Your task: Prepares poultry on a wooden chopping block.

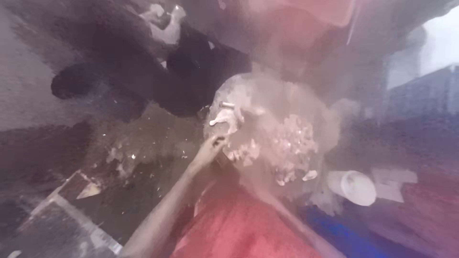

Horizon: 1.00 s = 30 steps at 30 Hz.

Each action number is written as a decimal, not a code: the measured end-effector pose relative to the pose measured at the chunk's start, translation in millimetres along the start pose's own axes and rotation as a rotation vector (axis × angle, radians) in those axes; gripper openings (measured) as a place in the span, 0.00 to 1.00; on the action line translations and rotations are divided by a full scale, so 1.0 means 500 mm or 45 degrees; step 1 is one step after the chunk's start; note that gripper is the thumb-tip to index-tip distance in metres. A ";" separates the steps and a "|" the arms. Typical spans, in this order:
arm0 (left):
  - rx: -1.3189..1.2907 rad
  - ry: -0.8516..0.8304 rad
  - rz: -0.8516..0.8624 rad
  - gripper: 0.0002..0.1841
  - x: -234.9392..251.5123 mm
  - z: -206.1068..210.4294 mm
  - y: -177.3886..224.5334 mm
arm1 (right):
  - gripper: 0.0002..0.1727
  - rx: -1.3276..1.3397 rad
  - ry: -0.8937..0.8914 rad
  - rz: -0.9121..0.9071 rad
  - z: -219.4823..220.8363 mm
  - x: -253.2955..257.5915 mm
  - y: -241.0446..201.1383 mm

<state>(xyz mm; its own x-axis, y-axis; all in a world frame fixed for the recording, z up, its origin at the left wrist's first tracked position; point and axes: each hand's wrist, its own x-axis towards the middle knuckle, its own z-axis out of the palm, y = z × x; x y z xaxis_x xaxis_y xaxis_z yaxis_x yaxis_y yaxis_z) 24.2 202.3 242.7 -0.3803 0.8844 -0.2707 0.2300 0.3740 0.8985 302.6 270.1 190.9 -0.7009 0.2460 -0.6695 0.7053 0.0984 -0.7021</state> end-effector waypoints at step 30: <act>-0.239 0.169 -0.484 0.27 -0.032 0.138 -0.147 | 0.31 -0.053 0.407 -0.068 -0.045 -0.038 -0.045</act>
<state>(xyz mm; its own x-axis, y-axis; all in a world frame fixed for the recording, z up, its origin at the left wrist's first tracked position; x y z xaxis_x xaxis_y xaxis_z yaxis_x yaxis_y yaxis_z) 75.1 179.9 157.5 -0.5210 0.6457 -0.5582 -0.1101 0.5977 0.7941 302.3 284.9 225.0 -0.6724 0.5291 -0.5176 0.6769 0.1566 -0.7193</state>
